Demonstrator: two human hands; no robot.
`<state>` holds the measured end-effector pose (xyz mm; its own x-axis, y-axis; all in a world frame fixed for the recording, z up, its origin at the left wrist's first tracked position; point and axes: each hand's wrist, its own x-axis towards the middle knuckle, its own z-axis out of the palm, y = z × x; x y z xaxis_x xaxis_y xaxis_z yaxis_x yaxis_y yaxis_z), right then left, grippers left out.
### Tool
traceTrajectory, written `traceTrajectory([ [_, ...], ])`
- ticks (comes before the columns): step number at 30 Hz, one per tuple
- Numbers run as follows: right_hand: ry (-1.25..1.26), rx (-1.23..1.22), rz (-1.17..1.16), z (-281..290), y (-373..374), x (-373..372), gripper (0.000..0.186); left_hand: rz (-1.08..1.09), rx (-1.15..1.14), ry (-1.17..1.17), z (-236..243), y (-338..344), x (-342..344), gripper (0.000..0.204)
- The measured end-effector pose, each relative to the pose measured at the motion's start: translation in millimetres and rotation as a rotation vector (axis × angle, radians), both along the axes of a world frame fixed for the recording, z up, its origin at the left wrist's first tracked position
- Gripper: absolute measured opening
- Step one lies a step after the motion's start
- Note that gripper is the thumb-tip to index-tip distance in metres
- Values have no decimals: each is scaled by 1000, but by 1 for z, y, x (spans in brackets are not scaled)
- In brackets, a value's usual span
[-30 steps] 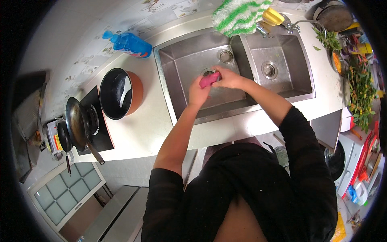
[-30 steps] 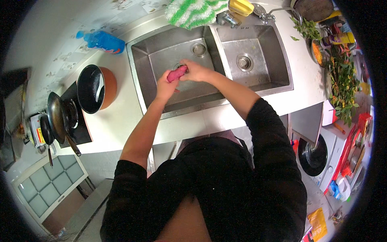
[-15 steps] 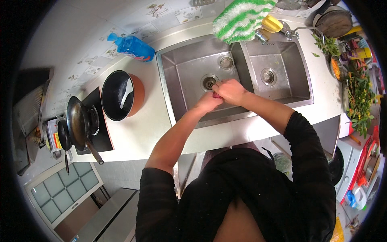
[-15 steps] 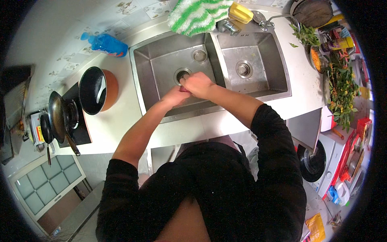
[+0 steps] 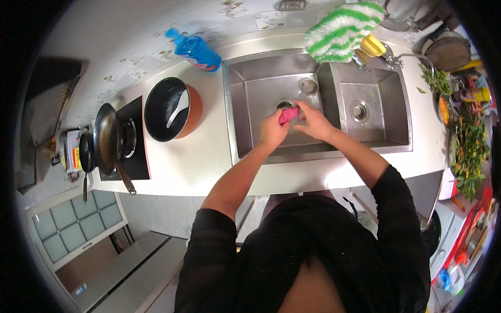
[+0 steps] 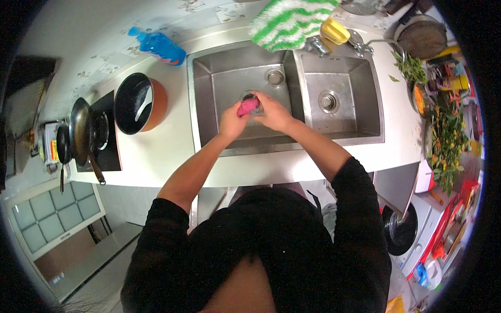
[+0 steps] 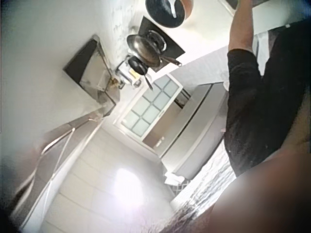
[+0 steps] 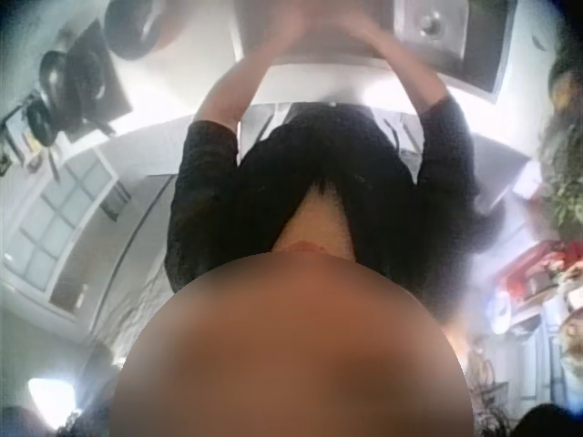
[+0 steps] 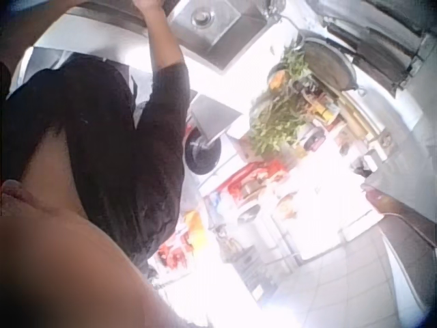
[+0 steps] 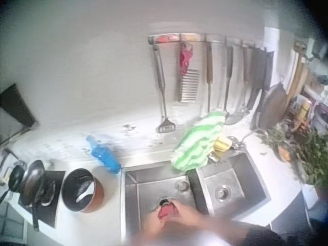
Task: The person wipes the kitchen sink and countertop with a pink cloth. They then pick up a potted plant with yellow flowers, carry it to the living room, and place it on a table. Finally, they return to the kitchen to pick up a bowl of orange flower buds.
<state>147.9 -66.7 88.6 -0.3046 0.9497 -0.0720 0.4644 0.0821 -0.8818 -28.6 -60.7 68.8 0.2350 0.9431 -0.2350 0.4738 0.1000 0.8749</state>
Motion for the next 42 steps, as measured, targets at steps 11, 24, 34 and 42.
traceTrajectory([
  [11,-636,478,475,24,1,4,27,-199,-925,-356,26,-6,11,22],
  [24,-376,-377,159,-36,-14,-15,19,-517,306,662,16,-6,16,23],
  [34,308,-1073,-129,12,-12,-30,25,-681,704,600,18,18,8,16],
  [42,828,-1276,23,27,-5,-15,23,-680,980,561,46,37,3,13],
])
